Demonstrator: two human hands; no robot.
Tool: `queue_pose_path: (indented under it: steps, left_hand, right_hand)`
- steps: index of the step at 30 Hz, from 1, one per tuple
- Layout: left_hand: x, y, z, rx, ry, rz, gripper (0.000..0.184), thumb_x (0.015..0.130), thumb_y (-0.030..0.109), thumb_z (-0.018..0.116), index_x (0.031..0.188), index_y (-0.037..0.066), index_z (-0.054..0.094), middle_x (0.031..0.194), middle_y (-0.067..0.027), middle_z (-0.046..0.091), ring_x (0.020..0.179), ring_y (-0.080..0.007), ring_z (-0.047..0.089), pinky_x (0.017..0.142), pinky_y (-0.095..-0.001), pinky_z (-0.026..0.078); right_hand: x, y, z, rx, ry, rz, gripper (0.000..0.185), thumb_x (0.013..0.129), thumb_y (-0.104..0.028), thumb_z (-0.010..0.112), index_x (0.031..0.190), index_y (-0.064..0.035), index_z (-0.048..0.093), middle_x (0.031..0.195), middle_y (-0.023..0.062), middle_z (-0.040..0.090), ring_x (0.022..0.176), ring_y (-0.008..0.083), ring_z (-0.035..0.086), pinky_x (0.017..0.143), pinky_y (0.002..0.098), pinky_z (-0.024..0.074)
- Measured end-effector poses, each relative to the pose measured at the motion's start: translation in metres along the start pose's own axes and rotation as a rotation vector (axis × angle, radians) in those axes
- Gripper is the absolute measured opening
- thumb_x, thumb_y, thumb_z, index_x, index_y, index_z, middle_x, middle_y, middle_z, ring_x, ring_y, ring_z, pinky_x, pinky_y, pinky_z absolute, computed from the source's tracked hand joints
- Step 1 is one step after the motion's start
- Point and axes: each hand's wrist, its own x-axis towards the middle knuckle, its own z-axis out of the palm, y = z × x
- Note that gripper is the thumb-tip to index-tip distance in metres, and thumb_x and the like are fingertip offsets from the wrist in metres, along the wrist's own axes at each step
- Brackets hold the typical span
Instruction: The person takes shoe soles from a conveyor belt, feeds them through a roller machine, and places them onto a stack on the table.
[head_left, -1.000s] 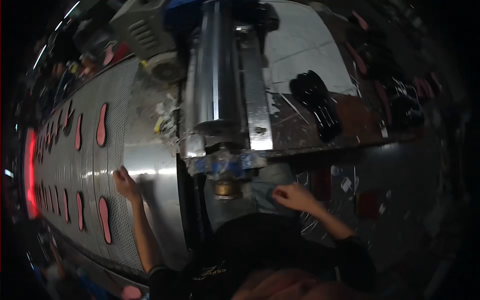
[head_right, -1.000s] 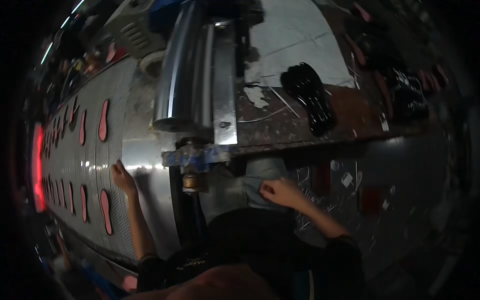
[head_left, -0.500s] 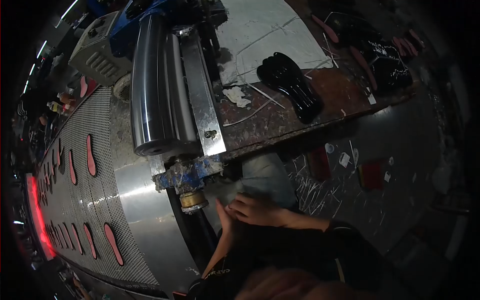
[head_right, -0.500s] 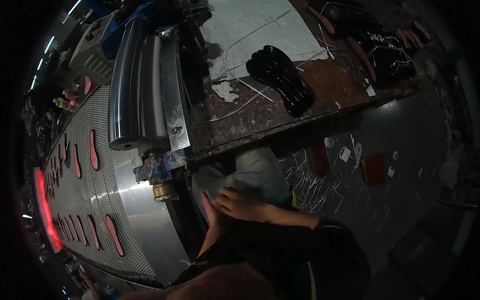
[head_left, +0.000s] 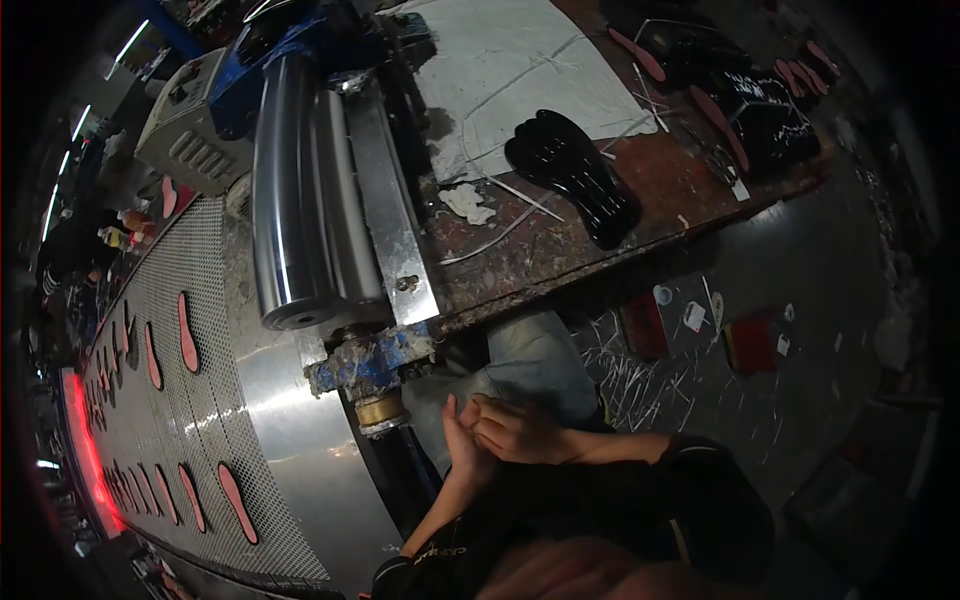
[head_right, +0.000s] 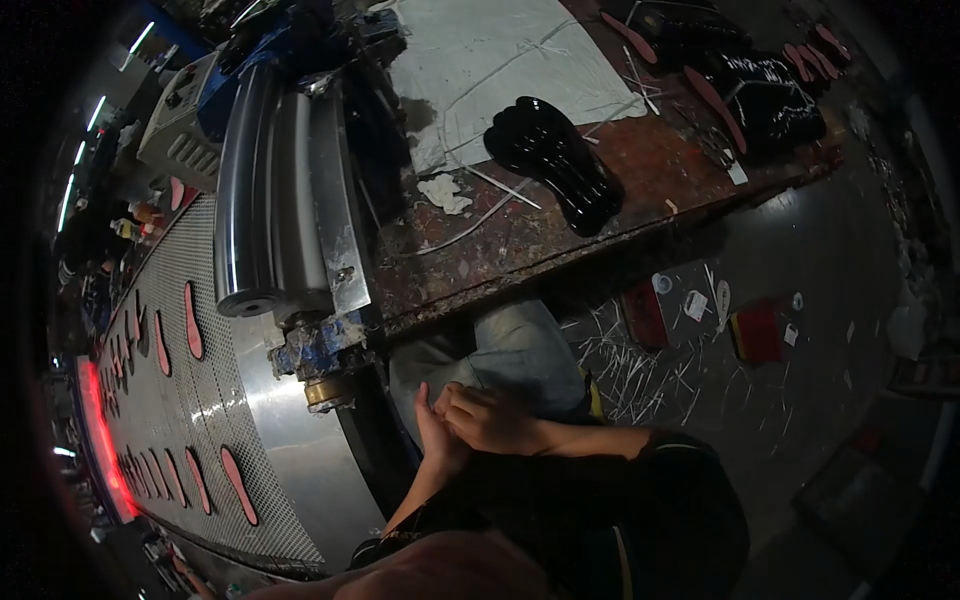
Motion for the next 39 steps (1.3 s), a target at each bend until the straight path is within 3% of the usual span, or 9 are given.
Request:
queue_pose_path:
  steps: [3,5,13,18,20,22,25,31,39]
  left_hand:
    - [0.007,-0.003,-0.005,-0.004,-0.112,0.134,0.055,0.095,0.059,0.034,0.1,0.009,0.058,0.094,-0.003,0.061,0.092,-0.0189,0.059,0.086,-0.0329,0.046]
    - [0.0,0.0,0.032,0.047,0.155,0.194,0.045,0.098,0.049,0.032,0.088,0.011,0.055,0.085,-0.0019,0.057,0.081,-0.016,0.057,0.079,-0.0282,0.044]
    - [0.002,-0.01,0.039,-0.003,0.082,0.102,0.034,0.097,0.044,0.043,0.096,0.011,0.054,0.085,-0.0023,0.055,0.081,-0.018,0.056,0.076,-0.0313,0.045]
    - [-0.004,-0.005,0.033,0.093,-0.093,0.058,0.031,0.099,0.04,0.047,0.09,0.01,0.053,0.078,-0.0028,0.051,0.071,-0.0165,0.051,0.063,-0.0303,0.042]
    - [-0.007,0.0,0.028,0.385,0.022,0.148,0.043,0.102,0.04,0.042,0.072,0.01,0.048,0.065,-0.0022,0.044,0.059,-0.0148,0.042,0.055,-0.0285,0.034]
    - [-0.006,0.004,0.012,0.435,0.006,0.178,0.049,0.103,0.042,0.04,0.065,0.01,0.042,0.061,-0.0012,0.04,0.055,-0.014,0.038,0.053,-0.0286,0.03]
    - [-0.006,0.003,0.003,0.496,-0.028,0.274,0.058,0.102,0.048,0.038,0.058,0.012,0.034,0.055,0.0002,0.032,0.049,-0.013,0.03,0.049,-0.0283,0.025]
    - [-0.014,0.023,-0.002,0.63,-0.111,0.419,0.052,0.1,0.044,0.046,0.061,0.01,0.034,0.061,0.0018,0.032,0.055,-0.0107,0.031,0.052,-0.027,0.025]
    - [-0.059,0.072,0.014,0.739,-0.044,0.638,0.027,0.085,0.024,0.067,0.084,0.009,0.045,0.082,0.0004,0.041,0.074,-0.0095,0.04,0.067,-0.025,0.035]
  right_hand:
    - [-0.001,-0.004,0.006,-0.027,0.043,0.057,0.009,0.077,-0.006,0.068,0.081,-0.0036,0.06,0.095,0.0086,0.059,0.082,0.0217,0.065,0.062,0.0327,0.0515]
    - [-0.008,-0.002,0.011,-0.024,-0.009,0.094,0.01,0.078,-0.006,0.068,0.083,-0.0031,0.06,0.096,0.01,0.059,0.082,0.0231,0.065,0.062,0.0331,0.0518]
    - [-0.001,0.013,-0.018,0.279,-0.162,0.344,0.013,0.082,-0.008,0.065,0.091,-0.0036,0.057,0.092,0.0104,0.06,0.074,0.0316,0.063,0.062,0.0367,0.0515]
    - [0.008,0.042,-0.109,-0.017,0.119,0.432,0.011,0.084,-0.007,0.066,0.08,-0.0035,0.056,0.069,0.0112,0.058,0.06,0.0269,0.061,0.053,0.0363,0.0473]
    - [0.012,0.076,-0.168,-0.375,0.269,0.355,0.014,0.087,-0.007,0.066,0.078,-0.0032,0.056,0.067,0.0112,0.058,0.057,0.0263,0.061,0.052,0.0354,0.0464]
    - [0.041,0.113,-0.223,-0.484,0.505,0.51,0.021,0.091,-0.006,0.06,0.112,-0.0022,0.06,0.093,0.0217,0.067,0.082,0.0383,0.066,0.069,0.0434,0.0512]
    - [0.058,0.169,-0.252,-0.868,0.53,0.339,0.039,0.091,-0.014,0.062,0.127,-0.0019,0.053,0.104,0.0248,0.065,0.097,0.0428,0.063,0.082,0.0471,0.0497]
    - [0.077,0.229,-0.219,-0.519,0.119,0.767,0.058,0.081,-0.029,0.074,0.125,0.0023,0.054,0.116,0.025,0.063,0.107,0.0404,0.061,0.092,0.0432,0.0481]
    - [0.065,0.245,-0.246,0.106,0.575,0.708,0.047,0.076,-0.015,0.079,0.116,0.0022,0.063,0.116,0.0145,0.066,0.107,0.0218,0.061,0.094,0.0311,0.0457]
